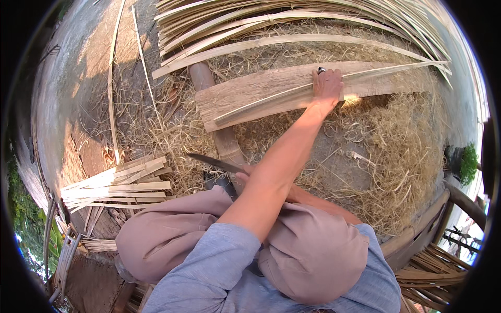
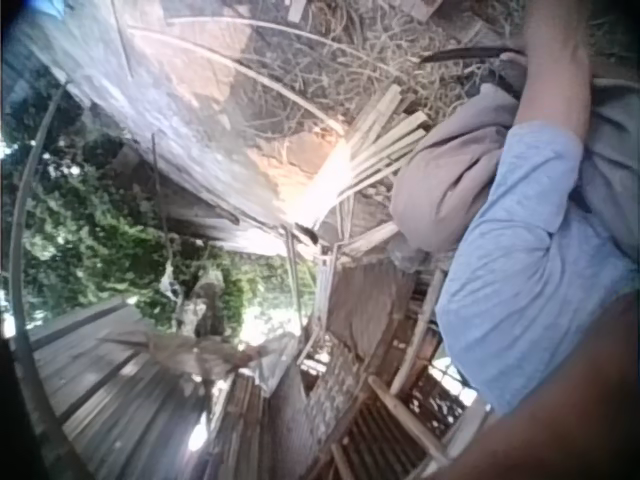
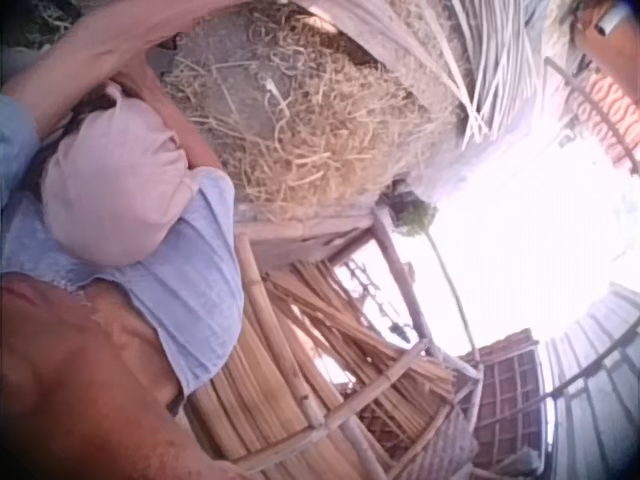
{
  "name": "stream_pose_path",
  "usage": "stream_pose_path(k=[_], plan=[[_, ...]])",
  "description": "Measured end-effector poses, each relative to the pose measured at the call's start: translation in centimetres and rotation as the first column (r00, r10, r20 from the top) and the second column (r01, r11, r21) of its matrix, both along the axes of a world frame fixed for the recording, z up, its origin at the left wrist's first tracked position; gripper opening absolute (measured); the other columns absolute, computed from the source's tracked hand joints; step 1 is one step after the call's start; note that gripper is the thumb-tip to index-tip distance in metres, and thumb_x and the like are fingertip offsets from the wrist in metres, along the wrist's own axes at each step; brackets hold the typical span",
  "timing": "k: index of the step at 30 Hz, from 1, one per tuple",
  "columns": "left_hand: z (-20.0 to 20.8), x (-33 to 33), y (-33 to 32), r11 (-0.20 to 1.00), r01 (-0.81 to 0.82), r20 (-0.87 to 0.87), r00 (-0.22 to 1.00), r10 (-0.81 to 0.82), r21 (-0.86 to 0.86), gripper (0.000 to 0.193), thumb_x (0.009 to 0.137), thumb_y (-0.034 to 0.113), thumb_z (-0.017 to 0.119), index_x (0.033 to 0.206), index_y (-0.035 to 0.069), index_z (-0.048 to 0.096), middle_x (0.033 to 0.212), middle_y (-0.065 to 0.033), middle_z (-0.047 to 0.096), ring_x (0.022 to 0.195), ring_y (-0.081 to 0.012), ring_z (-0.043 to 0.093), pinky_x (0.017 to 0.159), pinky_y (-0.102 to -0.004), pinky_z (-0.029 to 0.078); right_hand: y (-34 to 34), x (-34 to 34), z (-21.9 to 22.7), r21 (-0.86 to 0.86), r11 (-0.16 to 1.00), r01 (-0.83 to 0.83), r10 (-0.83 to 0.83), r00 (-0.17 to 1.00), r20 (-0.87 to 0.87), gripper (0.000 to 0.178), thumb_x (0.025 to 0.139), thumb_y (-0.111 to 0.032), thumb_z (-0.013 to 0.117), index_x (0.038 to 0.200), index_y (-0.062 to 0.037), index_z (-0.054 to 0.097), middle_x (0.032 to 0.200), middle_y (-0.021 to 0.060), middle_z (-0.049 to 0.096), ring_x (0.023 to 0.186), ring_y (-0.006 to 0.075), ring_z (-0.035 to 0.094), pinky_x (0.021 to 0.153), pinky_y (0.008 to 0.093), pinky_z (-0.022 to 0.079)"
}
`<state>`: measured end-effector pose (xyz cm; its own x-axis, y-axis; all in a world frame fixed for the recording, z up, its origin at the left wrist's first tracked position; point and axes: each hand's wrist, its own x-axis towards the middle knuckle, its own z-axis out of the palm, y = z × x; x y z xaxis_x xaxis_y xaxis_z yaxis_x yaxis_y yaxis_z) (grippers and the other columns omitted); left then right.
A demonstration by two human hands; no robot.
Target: The person sits on the ground and uses a knife to split long bamboo strips into thinner slats. They repeatedly position the bamboo on a wooden board, strike it with the knife, and separate the resulting pieces.
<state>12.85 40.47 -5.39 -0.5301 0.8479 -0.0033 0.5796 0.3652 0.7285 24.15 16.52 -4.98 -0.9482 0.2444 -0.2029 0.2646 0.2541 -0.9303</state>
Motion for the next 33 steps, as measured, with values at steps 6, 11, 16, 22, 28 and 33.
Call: stream_pose_path(k=[6,11,16,22,28,33], plan=[[-0.1,-3.0,0.1,0.993,0.121,0.133,0.984,-0.119,-0.009,0.033,0.097,0.032,0.069,0.121,0.009,0.071,0.107,-0.0166,0.075,0.109,-0.0379,0.069,0.115,-0.0644,0.026,7.6,0.3,2.1,-0.132,0.836,0.532,-0.494,0.835,0.241,0.029,0.094,-0.019,0.072,0.114,0.0027,0.067,0.107,0.0149,0.072,0.101,0.0282,0.069,0.087,0.0435,0.055],[0.6,-2.3,0.5,0.991,0.130,0.190,0.974,-0.123,-0.026,0.035,0.102,0.035,0.061,0.126,0.011,0.071,0.108,-0.0151,0.075,0.113,-0.0360,0.068,0.118,-0.0649,0.023,6.6,0.5,1.0,-0.228,0.760,0.609,-0.579,0.793,0.189,0.031,0.095,-0.023,0.071,0.111,0.0031,0.068,0.103,0.0160,0.073,0.098,0.0315,0.070,0.086,0.0438,0.055],[0.6,-2.8,1.0,0.983,0.153,0.217,0.968,-0.129,-0.100,0.039,0.103,0.035,0.059,0.134,0.014,0.070,0.106,-0.0114,0.077,0.112,-0.0307,0.069,0.118,-0.0675,0.018,-2.0,-1.3,0.7,0.119,0.882,0.455,-0.442,0.888,-0.124,0.038,0.095,-0.022,0.073,0.125,-0.0009,0.062,0.123,0.0144,0.064,0.108,0.0237,0.064,0.091,0.0387,0.054],[1.7,-4.0,1.8,0.960,0.223,0.325,0.932,-0.160,-0.168,0.037,0.105,0.037,0.054,0.122,0.012,0.075,0.118,-0.0180,0.074,0.126,-0.0385,0.062,0.125,-0.0647,0.013,5.9,0.7,-0.3,-0.196,0.884,0.424,-0.393,0.902,0.178,0.035,0.089,-0.022,0.076,0.114,0.0015,0.068,0.113,0.0205,0.072,0.106,0.0308,0.069,0.089,0.0438,0.054],[0.7,-3.8,1.2,0.986,0.137,0.300,0.948,-0.102,-0.099,0.035,0.104,0.037,0.056,0.118,0.012,0.077,0.118,-0.0189,0.073,0.125,-0.0390,0.062,0.124,-0.0648,0.013,0.4,-0.6,0.8,-0.093,0.892,0.442,-0.448,0.892,-0.054,0.028,0.090,-0.022,0.074,0.105,0.0016,0.070,0.094,0.0184,0.073,0.086,0.0306,0.071,0.077,0.0424,0.054],[0.9,-2.9,-0.3,0.986,0.154,0.251,0.958,-0.135,-0.057,0.038,0.101,0.039,0.062,0.128,0.014,0.072,0.121,-0.0175,0.072,0.126,-0.0365,0.061,0.123,-0.0659,0.014,0.3,0.3,0.9,0.061,0.981,0.182,-0.177,0.981,-0.077,0.026,0.093,-0.023,0.072,0.100,0.0012,0.068,0.080,0.0153,0.070,0.074,0.0292,0.068,0.070,0.0417,0.053]])
